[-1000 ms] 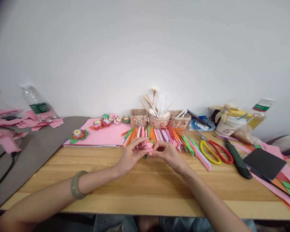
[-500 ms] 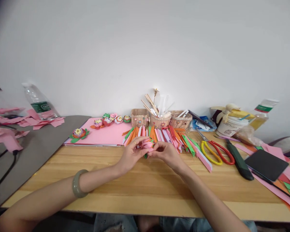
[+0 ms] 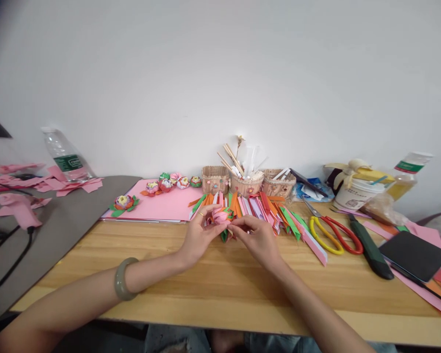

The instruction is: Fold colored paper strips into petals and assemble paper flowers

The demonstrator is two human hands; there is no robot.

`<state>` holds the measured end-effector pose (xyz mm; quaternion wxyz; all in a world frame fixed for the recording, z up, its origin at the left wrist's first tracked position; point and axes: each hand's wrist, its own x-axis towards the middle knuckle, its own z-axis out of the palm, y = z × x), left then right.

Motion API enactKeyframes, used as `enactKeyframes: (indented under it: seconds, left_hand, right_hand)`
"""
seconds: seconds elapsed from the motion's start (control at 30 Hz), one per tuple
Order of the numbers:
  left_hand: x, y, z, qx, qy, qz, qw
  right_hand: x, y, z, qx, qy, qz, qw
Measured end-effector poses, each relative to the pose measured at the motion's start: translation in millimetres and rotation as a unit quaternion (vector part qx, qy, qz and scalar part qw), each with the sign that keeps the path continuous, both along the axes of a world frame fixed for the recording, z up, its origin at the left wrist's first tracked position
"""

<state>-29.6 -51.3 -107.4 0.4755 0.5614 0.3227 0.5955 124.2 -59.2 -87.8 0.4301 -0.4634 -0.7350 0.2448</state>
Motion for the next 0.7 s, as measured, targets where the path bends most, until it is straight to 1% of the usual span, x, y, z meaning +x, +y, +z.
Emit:
enactKeyframes:
  seconds: [0.07, 0.17, 0.3, 0.4, 0.5, 0.57, 0.7]
  left_hand:
    - [0.3, 0.1, -0.3, 0.003, -0.009, 0.008, 1.000]
    - [0.8, -0.2, 0.2, 0.002, -0.017, 0.014, 1.000]
    - [1.3, 0.6, 0.3, -0.008, -0.008, 0.028, 1.000]
    - [1.3, 1.3, -0.2, -0.011, -0.007, 0.035, 0.999]
    - [1.1, 1.1, 0.3, -0.012, -0.018, 0.026, 0.999]
    - [1.0, 0.4, 1.4, -0.016, -0.023, 0.021, 0.999]
    - [1.0, -0.7, 3.2, -0.024, -0.023, 0.018, 0.999]
  right_hand:
    - [-2.2, -2.5, -2.6, 0.055, -0.019, -0.030, 0.998]
    - [-3.9, -5.8, -4.8, 0.122, -0.041, -0.055, 0.990]
    - [-3.6, -7.4, -5.8, 0.180, -0.062, -0.071, 0.979]
    - [-2.8, -8.6, -6.5, 0.201, -0.078, -0.052, 0.975]
    - [-1.7, -10.5, -7.0, 0.218, -0.088, -0.026, 0.972]
    - [-0.9, -11.0, -6.8, 0.227, -0.085, -0.027, 0.970]
    - [-0.1, -9.1, -5.1, 0.228, -0.071, -0.047, 0.970]
